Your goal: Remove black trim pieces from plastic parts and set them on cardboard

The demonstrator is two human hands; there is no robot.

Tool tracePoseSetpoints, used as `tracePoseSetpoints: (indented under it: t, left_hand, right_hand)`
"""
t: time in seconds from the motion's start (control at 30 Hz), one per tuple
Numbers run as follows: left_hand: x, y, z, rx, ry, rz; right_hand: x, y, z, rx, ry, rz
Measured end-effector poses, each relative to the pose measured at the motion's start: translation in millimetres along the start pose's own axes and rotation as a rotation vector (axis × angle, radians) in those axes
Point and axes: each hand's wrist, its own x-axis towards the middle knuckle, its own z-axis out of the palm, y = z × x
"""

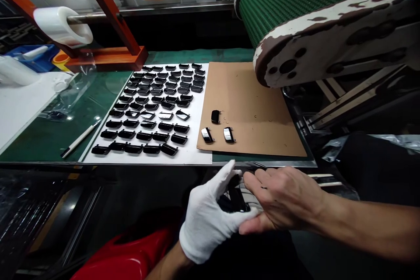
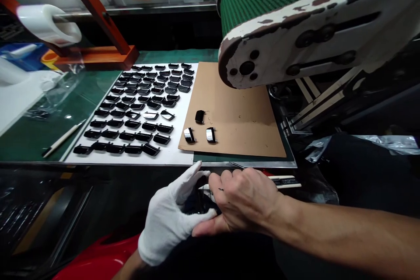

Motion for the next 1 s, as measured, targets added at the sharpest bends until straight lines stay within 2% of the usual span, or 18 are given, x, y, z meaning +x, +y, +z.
tracePoseSetpoints:
  t: [0.8, 1.0]
  left_hand:
    - [-0.7, -0.9, 1.9, -0.032, 0.004, -0.042]
    - [-1.7, -0.8, 5.0, -0.029, -0.005, -0.049]
  right_hand:
    - [-4.5, -1.4, 6.4, 0.009, 0.096, -0.036]
    - [-9.3, -2.2, 9.8, 0.025, 0.081, -0.024]
